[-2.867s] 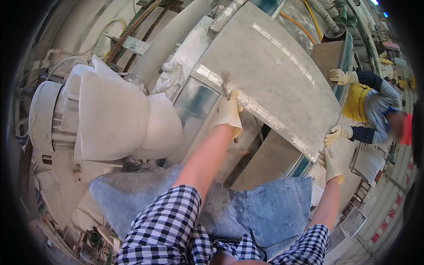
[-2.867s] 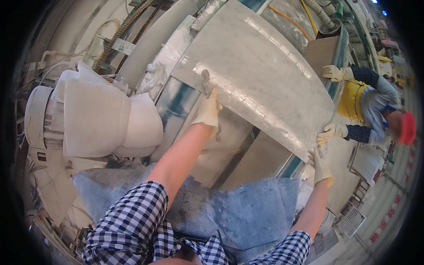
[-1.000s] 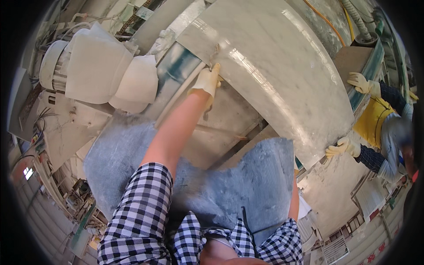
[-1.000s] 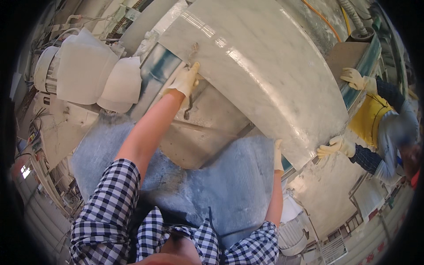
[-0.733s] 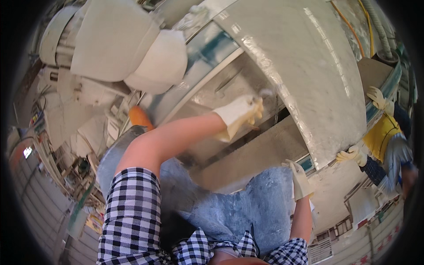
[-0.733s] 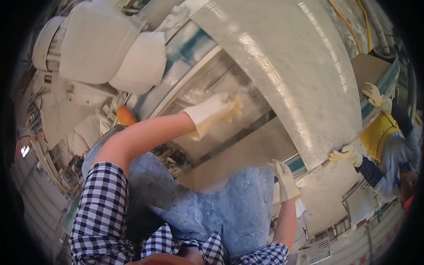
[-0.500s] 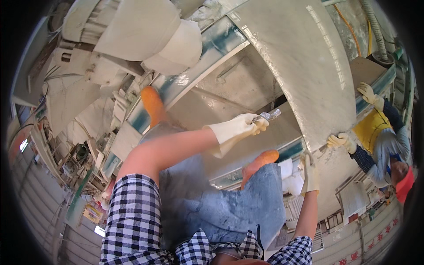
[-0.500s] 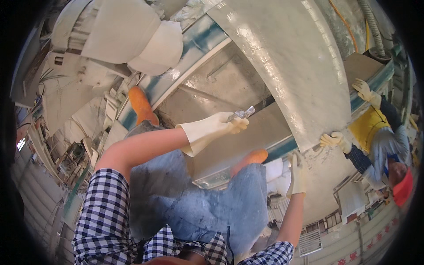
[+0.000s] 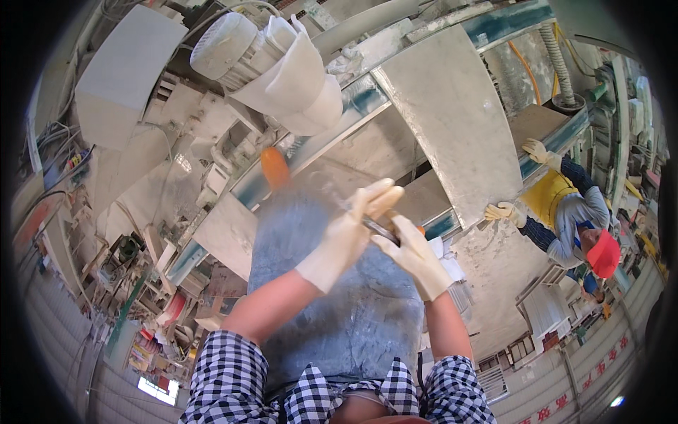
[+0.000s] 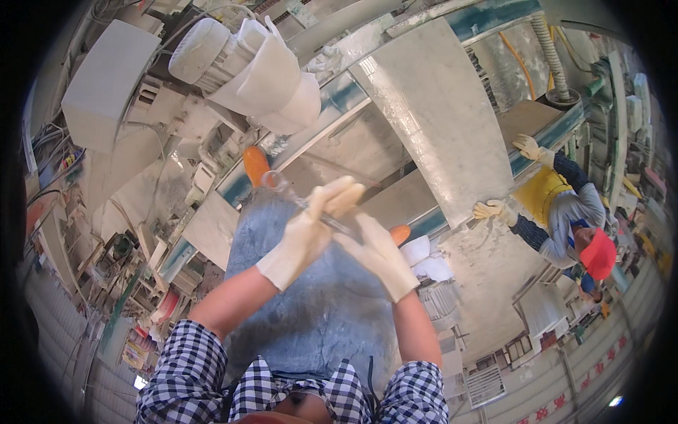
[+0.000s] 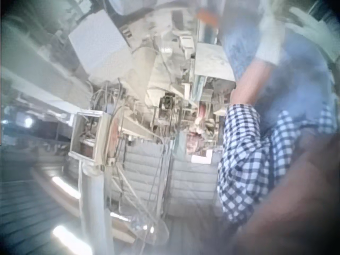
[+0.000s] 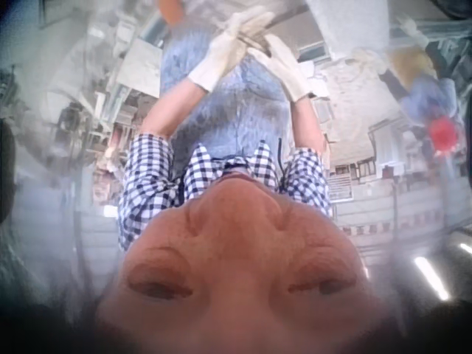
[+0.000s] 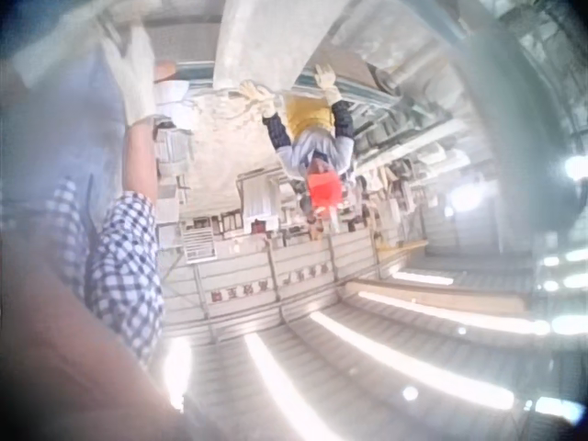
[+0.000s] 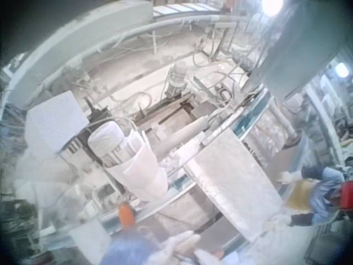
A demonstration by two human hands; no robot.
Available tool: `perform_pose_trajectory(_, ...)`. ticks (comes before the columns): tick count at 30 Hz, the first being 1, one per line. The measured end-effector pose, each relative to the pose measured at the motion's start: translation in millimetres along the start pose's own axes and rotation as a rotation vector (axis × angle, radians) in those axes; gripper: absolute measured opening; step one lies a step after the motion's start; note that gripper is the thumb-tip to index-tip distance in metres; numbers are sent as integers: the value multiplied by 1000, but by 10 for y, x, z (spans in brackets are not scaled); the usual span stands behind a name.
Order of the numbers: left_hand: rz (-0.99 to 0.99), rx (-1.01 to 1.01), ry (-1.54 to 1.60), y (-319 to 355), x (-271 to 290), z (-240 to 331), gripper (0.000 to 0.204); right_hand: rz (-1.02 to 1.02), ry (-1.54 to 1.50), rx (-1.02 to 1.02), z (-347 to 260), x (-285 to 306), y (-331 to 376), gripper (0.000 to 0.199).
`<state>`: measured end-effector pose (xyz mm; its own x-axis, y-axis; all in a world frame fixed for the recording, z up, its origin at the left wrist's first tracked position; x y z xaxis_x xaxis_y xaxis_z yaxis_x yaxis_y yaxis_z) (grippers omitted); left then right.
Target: The person uses a metal tool to rub and polish the surface of large stone slabs on a conveyor. They repeatedly flip and reposition the slabs to work on different areas, then pass them along the line to a coworker.
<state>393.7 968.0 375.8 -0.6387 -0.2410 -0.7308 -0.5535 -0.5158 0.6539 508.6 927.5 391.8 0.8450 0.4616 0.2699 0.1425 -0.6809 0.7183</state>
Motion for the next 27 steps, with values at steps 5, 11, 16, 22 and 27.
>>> perform_pose_trajectory(5, 76, -42, -118, 229, 259, 291, 59, -51, -146, -116, -265, -176, 99, 28)
perform_pose_trajectory(11, 495, -201, -1115, 925, 1644, 904, 44, 247, -187, -572, 1151, -6, 635, 34)
perform_pose_trajectory(16, 1095, -278, -1063, 2786, 3149, 1357, 33, 337, 10, -716, 2662, 40, 1889, 26)
perform_pose_trajectory(22, 1112, -313, -1144, 3345, 3044, 1209, 30, 421, -493, -818, 2600, 105, 2953, 25)
perform_pose_trajectory(27, 870, -453, -1400, 2368, 1666, 1220, 32, 572, 30, -532, 2044, 737, 2532, 33)
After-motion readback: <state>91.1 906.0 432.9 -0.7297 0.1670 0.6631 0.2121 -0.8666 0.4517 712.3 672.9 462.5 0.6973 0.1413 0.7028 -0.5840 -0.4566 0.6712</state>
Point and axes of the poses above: each hand's wrist, its own y-axis away from the middle knuckle, its own x-axis out of the back of the hand, z = x × y, the point moved 7 cm from there along -y, towards the middle knuckle, and after that the axes turned 4 degrees about -z, right-handed, at the moved point
